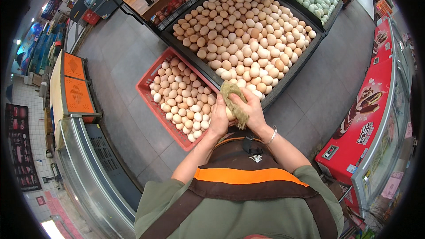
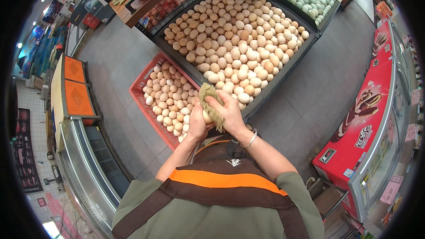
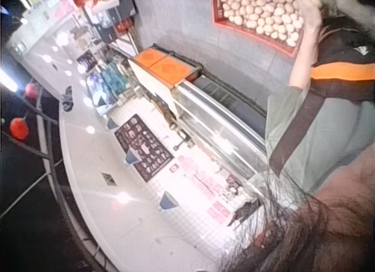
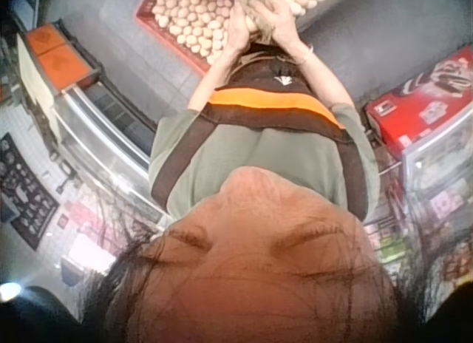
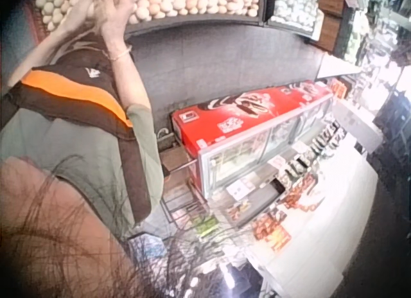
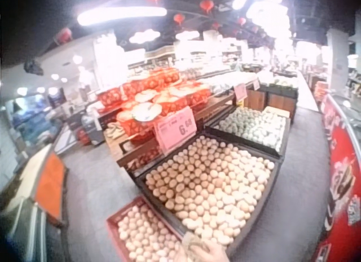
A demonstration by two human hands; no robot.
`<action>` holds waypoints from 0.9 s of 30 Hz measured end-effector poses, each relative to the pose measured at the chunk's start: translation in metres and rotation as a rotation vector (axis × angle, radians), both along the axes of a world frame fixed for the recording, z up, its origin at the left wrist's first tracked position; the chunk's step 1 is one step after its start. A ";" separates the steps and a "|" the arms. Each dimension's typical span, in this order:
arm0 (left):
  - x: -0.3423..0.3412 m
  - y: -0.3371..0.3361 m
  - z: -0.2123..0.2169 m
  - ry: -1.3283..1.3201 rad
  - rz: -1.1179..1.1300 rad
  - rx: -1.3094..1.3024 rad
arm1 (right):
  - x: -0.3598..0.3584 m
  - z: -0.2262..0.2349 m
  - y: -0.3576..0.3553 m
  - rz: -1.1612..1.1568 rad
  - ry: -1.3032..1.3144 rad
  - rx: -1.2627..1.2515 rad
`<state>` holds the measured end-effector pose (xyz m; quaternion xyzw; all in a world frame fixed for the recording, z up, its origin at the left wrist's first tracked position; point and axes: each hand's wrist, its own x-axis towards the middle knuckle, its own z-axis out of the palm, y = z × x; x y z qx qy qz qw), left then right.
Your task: The person cleans eggs with a cloth and moves them from a crate to a larger display tray by hand, then walks through the store and touches vegetables.
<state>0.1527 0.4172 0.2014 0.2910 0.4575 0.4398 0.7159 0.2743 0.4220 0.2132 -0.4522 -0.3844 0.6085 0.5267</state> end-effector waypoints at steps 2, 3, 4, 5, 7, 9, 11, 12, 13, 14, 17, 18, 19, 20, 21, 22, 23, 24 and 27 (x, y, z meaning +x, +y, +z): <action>0.002 -0.001 -0.001 -0.205 0.052 0.052 | -0.004 0.001 -0.013 -0.080 -0.349 0.417; 0.002 -0.002 -0.002 -0.308 0.079 0.078 | -0.005 0.001 -0.016 -0.119 -0.522 0.626; -0.001 -0.003 -0.016 -0.255 0.071 0.103 | -0.001 -0.003 -0.015 -0.058 -0.431 0.579; -0.002 -0.003 -0.017 -0.083 0.026 0.141 | 0.000 -0.002 -0.015 -0.030 -0.279 0.369; 0.000 -0.008 -0.014 0.151 0.015 0.217 | 0.001 0.002 -0.014 0.025 0.028 -0.051; -0.004 -0.005 -0.015 -0.030 0.001 0.080 | 0.000 0.007 -0.013 0.032 0.178 -0.024; -0.006 -0.004 -0.011 -0.147 -0.015 0.045 | -0.003 0.012 -0.020 -0.018 0.012 0.164; -0.005 -0.002 -0.001 -0.174 -0.026 0.080 | 0.004 0.001 -0.015 0.002 -0.333 0.508; -0.003 -0.001 0.004 -0.201 -0.036 0.114 | 0.008 0.001 -0.015 0.015 -0.200 0.340; 0.008 -0.003 -0.002 -0.020 0.070 0.127 | 0.011 0.006 -0.016 0.028 -0.066 0.170; -0.014 -0.003 0.001 -0.120 -0.252 -0.057 | 0.018 0.003 -0.006 0.023 0.079 0.025; -0.008 -0.001 0.008 -0.122 -0.230 -0.152 | 0.020 0.002 -0.004 -0.003 0.097 0.013; -0.009 0.001 0.009 -0.144 -0.220 -0.110 | 0.022 0.001 -0.001 -0.029 0.115 0.002; -0.012 0.002 0.009 -0.165 -0.205 -0.070 | 0.026 -0.001 0.000 -0.110 0.012 -0.004; -0.014 0.003 0.010 -0.186 -0.191 -0.029 | 0.033 0.002 -0.001 -0.130 -0.083 -0.028; -0.015 0.005 0.007 -0.166 -0.178 -0.015 | 0.035 0.003 -0.002 -0.162 -0.238 0.040; -0.014 0.005 0.008 -0.108 -0.129 -0.005 | 0.037 0.006 -0.004 -0.196 -0.393 0.107; -0.011 0.006 0.008 -0.054 -0.080 0.005 | 0.036 0.017 -0.006 -0.191 -0.540 0.211; -0.013 0.011 -0.013 -0.050 -0.030 0.079 | 0.026 0.027 -0.019 -0.061 -0.662 0.416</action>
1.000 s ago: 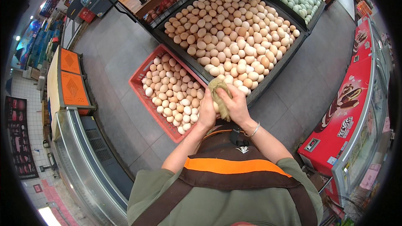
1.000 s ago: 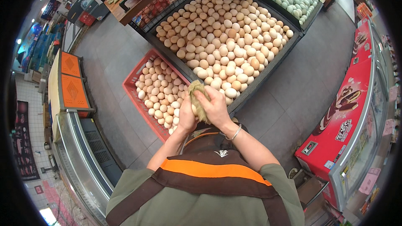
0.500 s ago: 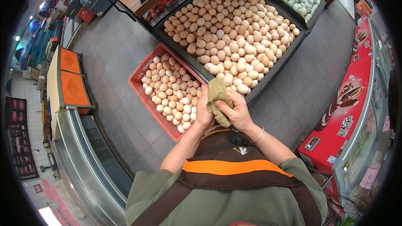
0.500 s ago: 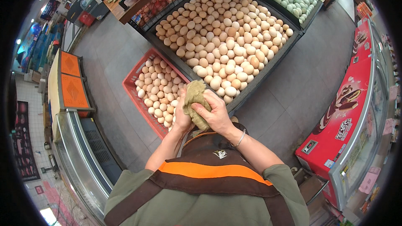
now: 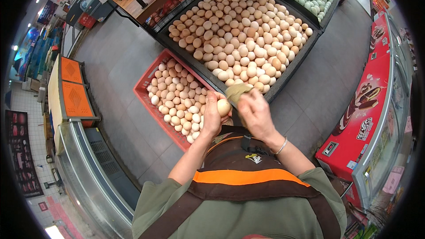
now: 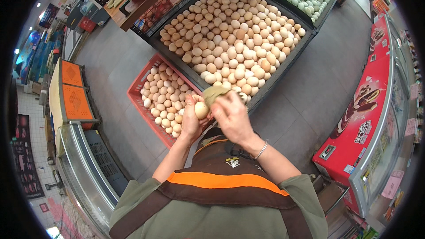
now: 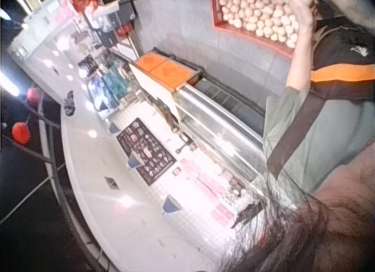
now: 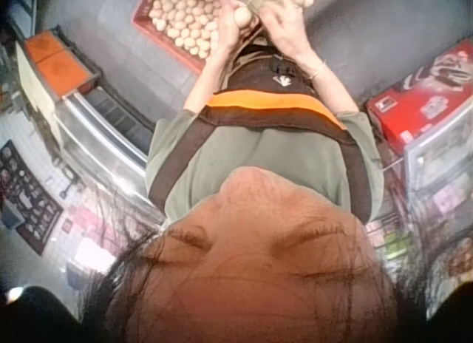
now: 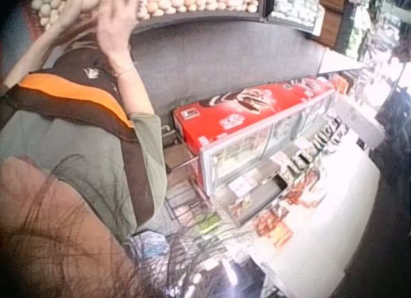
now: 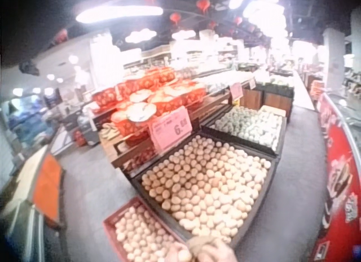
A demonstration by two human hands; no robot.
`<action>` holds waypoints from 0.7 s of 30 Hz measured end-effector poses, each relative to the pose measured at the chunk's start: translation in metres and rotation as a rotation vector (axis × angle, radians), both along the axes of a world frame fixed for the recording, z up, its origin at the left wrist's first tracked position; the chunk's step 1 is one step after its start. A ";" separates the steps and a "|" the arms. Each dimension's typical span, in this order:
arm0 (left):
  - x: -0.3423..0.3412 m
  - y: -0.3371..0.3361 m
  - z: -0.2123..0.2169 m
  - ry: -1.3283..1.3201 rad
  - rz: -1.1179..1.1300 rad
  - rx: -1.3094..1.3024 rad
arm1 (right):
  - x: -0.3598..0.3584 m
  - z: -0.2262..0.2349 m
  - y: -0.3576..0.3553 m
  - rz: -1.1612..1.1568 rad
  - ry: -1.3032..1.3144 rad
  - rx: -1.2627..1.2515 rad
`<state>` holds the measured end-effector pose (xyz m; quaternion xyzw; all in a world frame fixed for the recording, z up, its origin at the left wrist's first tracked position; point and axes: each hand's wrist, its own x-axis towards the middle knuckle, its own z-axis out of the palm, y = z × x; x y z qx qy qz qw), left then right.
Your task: The person cleans eggs with a cloth and moves them from a crate to a larger display tray by hand, then walks through the store and touches vegetables.
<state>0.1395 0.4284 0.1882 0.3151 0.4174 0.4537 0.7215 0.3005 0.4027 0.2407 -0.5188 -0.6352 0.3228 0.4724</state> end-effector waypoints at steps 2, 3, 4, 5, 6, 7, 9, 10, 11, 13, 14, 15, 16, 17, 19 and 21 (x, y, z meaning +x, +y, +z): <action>0.013 0.002 -0.019 0.008 0.148 0.033 | -0.016 -0.004 -0.008 0.089 0.083 -0.003; 0.004 0.003 -0.020 -0.078 0.004 0.076 | -0.017 -0.006 -0.006 0.073 0.018 0.053; 0.007 0.004 -0.023 -0.037 0.031 0.110 | -0.017 -0.008 -0.002 0.044 0.049 0.028; 0.012 0.003 -0.027 0.005 0.062 0.141 | -0.018 -0.011 0.002 0.018 0.080 0.000; 0.016 0.002 -0.029 0.047 0.092 0.172 | -0.020 -0.015 0.005 -0.008 0.111 -0.027; 0.018 0.000 -0.030 0.091 0.125 0.212 | -0.026 -0.018 0.006 -0.087 0.140 0.036; 0.028 0.000 0.004 0.198 0.165 0.260 | -0.027 -0.017 0.017 -0.153 0.217 -0.069; 0.030 -0.001 0.015 0.254 0.188 0.282 | -0.028 -0.015 0.021 -0.182 0.257 -0.124; 0.032 0.000 0.016 0.200 0.217 0.211 | -0.027 -0.020 0.025 -0.167 0.349 -0.225; 0.025 0.000 -0.004 0.121 0.227 0.082 | -0.029 -0.020 0.019 -0.200 0.253 -0.121; 0.021 0.003 -0.018 0.079 0.227 0.017 | -0.030 -0.021 0.013 -0.221 0.202 -0.069; 0.017 0.004 -0.030 0.128 0.223 0.080 | -0.035 -0.020 0.002 -0.222 0.112 0.044; 0.013 0.006 -0.041 0.179 0.218 0.143 | -0.042 -0.017 -0.002 -0.209 0.212 0.166; 0.013 0.006 -0.048 0.224 0.212 0.202 | -0.037 -0.020 0.000 -0.193 0.152 0.121; 0.030 -0.005 -0.009 0.268 0.254 0.190 | -0.026 -0.020 0.019 -0.190 0.150 -0.076; 0.035 -0.003 -0.004 0.303 0.304 0.210 | -0.023 -0.009 0.031 -0.166 0.190 -0.125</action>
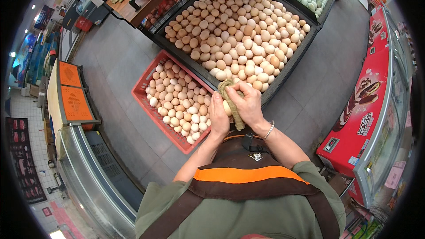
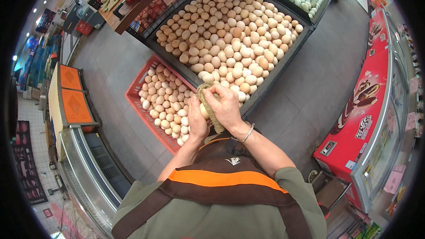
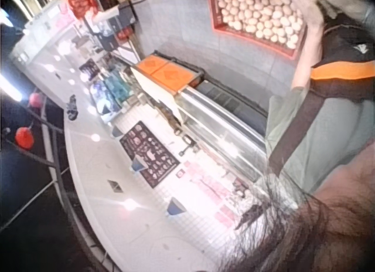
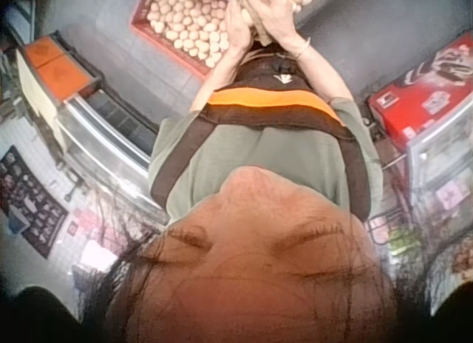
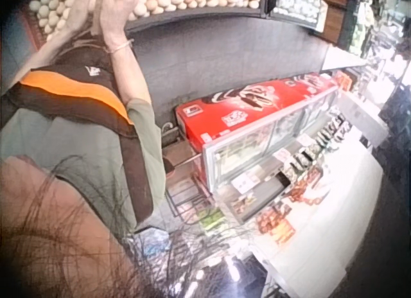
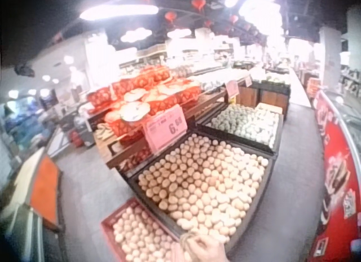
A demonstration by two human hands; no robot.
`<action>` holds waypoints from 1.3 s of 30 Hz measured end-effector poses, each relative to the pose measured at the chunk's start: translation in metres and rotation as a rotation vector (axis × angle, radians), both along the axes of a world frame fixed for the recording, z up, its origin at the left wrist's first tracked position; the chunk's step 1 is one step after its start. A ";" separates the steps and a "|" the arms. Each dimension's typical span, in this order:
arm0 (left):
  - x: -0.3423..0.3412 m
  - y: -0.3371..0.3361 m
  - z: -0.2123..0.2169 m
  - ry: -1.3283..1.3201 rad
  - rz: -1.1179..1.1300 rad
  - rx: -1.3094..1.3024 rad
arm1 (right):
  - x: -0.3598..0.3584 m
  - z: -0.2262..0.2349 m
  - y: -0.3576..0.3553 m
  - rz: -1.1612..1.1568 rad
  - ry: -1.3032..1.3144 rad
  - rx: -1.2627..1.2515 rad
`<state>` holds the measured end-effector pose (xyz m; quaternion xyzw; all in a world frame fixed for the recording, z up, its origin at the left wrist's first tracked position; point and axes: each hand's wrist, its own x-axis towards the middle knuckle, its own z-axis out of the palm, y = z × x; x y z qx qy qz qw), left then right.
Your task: The person cleans eggs with a cloth and moves them from a crate to a larger display tray by hand, then walks through the store and touches vegetables.
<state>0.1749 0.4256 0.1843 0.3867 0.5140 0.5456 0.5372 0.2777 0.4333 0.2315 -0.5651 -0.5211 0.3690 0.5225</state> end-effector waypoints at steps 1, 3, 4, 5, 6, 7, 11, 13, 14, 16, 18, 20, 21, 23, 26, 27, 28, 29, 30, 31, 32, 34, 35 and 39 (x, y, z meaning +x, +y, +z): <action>-0.009 0.004 -0.011 -0.145 -0.050 -0.002 | -0.003 -0.004 -0.002 -0.008 -0.040 0.081; -0.024 0.015 -0.016 -0.438 -0.155 -0.005 | -0.010 -0.010 -0.022 0.072 -0.077 0.301; -0.016 0.011 -0.006 -0.190 -0.071 -0.015 | -0.016 -0.013 -0.034 0.061 0.054 0.252; -0.005 0.009 0.007 -0.057 -0.024 0.057 | -0.012 -0.011 -0.026 0.040 0.017 0.189; 0.003 0.004 0.017 0.080 0.017 0.114 | -0.006 -0.007 -0.015 0.013 -0.016 0.110; 0.006 -0.001 0.020 0.218 0.055 0.170 | 0.000 -0.006 -0.004 -0.014 -0.050 0.031; -0.012 0.008 0.005 -0.029 -0.003 -0.003 | -0.001 -0.008 -0.017 0.014 -0.051 0.095; -0.015 0.013 -0.005 0.093 -0.002 0.032 | -0.011 -0.015 -0.028 -0.052 0.009 0.264; -0.017 0.010 -0.022 0.127 -0.013 0.054 | -0.008 -0.014 -0.022 -0.040 -0.060 0.240; 0.007 -0.002 0.023 0.087 -0.020 0.071 | 0.003 -0.001 0.005 -0.031 -0.143 0.207; -0.001 0.002 0.001 0.110 -0.035 0.105 | 0.002 -0.002 0.006 0.004 -0.102 0.171; -0.011 0.003 -0.001 0.001 -0.086 0.008 | -0.005 -0.003 -0.024 0.012 -0.208 0.215; -0.009 0.006 0.005 0.045 -0.067 0.048 | -0.006 -0.006 -0.022 0.007 -0.194 0.233; -0.010 0.005 -0.016 0.204 -0.050 0.144 | -0.006 -0.009 -0.013 -0.002 -0.168 0.263; -0.007 -0.006 -0.006 0.184 -0.066 0.116 | 0.009 -0.014 0.015 0.043 -0.160 0.168; -0.006 -0.003 -0.003 0.169 -0.047 0.123 | 0.008 -0.014 0.011 0.030 -0.224 0.239; -0.005 0.002 0.004 0.136 0.007 0.095 | 0.006 -0.013 -0.002 0.033 -0.182 0.183; -0.010 0.007 0.000 0.087 0.038 0.062 | 0.001 -0.012 -0.020 0.038 -0.135 0.121; -0.010 0.007 0.001 0.097 0.036 0.069 | -0.007 -0.012 -0.030 -0.003 -0.048 0.228; -0.010 0.007 0.002 0.107 0.032 0.076 | -0.006 -0.014 -0.029 -0.005 -0.049 0.216; -0.009 0.006 0.003 0.103 0.030 0.071 | -0.003 -0.015 -0.028 -0.004 -0.052 0.203; -0.008 0.002 0.004 0.093 0.023 0.062 | 0.004 -0.014 -0.029 0.022 -0.061 0.105; -0.007 0.003 0.002 -0.011 0.011 0.031 | 0.007 -0.012 -0.028 0.044 0.002 0.039; -0.011 0.004 -0.002 -0.218 -0.099 -0.048 | 0.014 -0.010 -0.027 0.183 0.450 -0.245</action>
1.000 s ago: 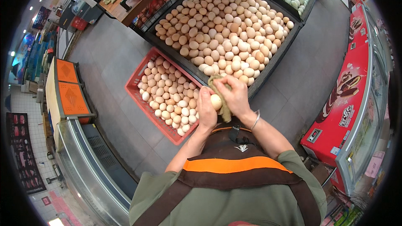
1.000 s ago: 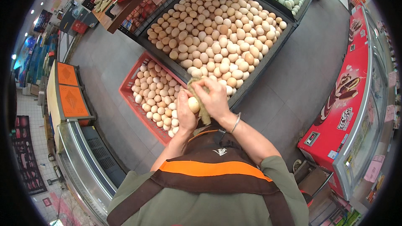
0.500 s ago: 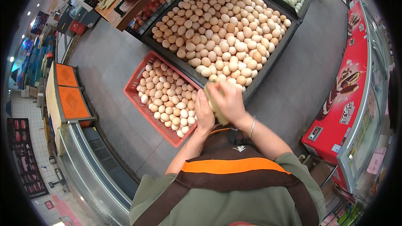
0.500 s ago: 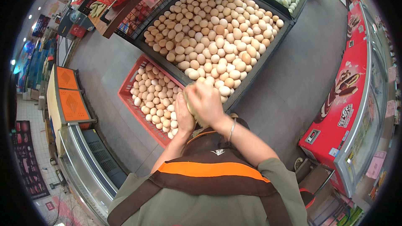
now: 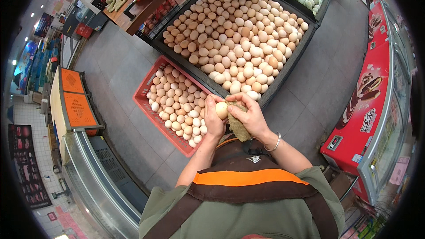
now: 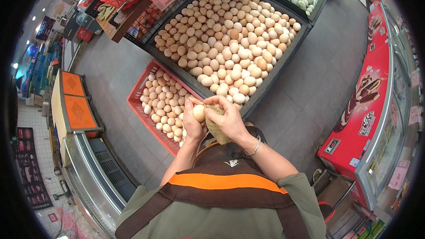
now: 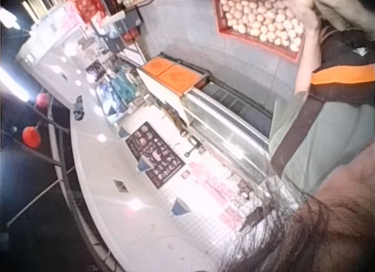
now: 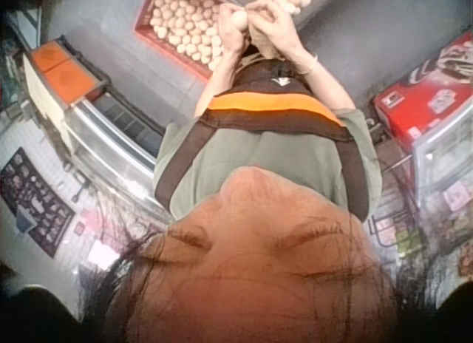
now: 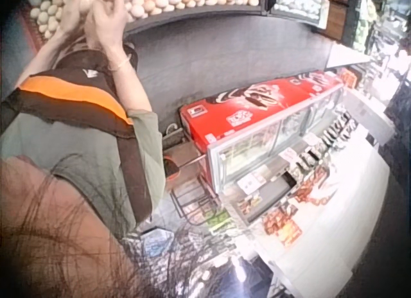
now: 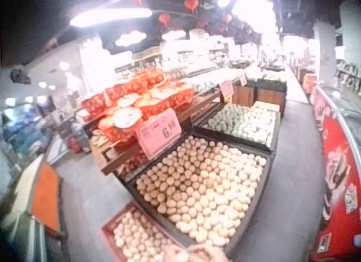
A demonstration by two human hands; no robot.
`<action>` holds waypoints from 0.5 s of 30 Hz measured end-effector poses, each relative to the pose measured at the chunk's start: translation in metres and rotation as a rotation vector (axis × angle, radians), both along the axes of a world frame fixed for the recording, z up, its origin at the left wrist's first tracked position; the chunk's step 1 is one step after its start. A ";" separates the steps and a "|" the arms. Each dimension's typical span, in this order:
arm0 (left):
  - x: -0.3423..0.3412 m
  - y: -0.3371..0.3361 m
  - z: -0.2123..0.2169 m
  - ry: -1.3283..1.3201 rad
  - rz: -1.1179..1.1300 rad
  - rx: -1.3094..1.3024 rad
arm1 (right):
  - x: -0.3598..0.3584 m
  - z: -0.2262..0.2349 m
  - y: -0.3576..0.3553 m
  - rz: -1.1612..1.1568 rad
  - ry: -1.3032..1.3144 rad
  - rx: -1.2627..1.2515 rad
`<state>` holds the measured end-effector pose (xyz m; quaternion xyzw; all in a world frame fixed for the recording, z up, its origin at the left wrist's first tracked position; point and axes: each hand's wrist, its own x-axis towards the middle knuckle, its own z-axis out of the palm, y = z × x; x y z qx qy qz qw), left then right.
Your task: The person cleans eggs with a cloth and moves them from a crate to a larger display tray by hand, then walks through the store and touches vegetables.
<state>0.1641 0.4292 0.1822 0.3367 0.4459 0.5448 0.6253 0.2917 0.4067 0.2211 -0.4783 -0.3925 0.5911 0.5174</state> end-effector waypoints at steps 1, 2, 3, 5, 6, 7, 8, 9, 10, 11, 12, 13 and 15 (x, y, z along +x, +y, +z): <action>-0.002 0.000 0.002 0.000 -0.043 -0.005 | 0.001 0.004 0.002 0.045 0.139 -0.054; -0.004 0.000 0.004 -0.023 -0.067 -0.018 | 0.002 0.006 0.004 0.094 0.278 -0.108; -0.006 0.000 0.006 -0.046 -0.092 -0.030 | 0.006 0.007 0.004 0.150 0.319 -0.160; -0.007 0.000 0.007 -0.064 -0.116 -0.028 | 0.008 0.008 0.005 0.171 0.346 -0.177; -0.006 0.000 0.006 -0.059 -0.116 -0.012 | 0.008 0.009 0.005 0.182 0.360 -0.184; -0.006 0.000 0.005 -0.054 -0.116 0.003 | 0.008 0.010 0.005 0.183 0.369 -0.186; -0.008 0.000 0.004 -0.041 -0.131 0.013 | 0.009 0.011 0.005 0.185 0.378 -0.189; -0.009 0.000 0.004 -0.029 -0.146 0.023 | 0.008 0.011 0.005 0.187 0.387 -0.192; -0.011 0.000 0.004 -0.016 -0.161 0.033 | 0.008 0.011 0.004 0.187 0.382 -0.187; -0.012 0.000 0.005 0.022 -0.166 0.052 | 0.008 0.010 0.004 0.187 0.378 -0.181; -0.012 0.000 0.006 0.060 -0.170 0.071 | 0.007 0.010 0.004 0.187 0.373 -0.176; -0.013 0.000 0.006 0.098 -0.175 0.090 | 0.007 0.010 0.004 0.189 0.375 -0.176; -0.013 0.000 0.005 0.060 -0.183 0.114 | 0.006 0.013 0.004 0.196 0.378 -0.174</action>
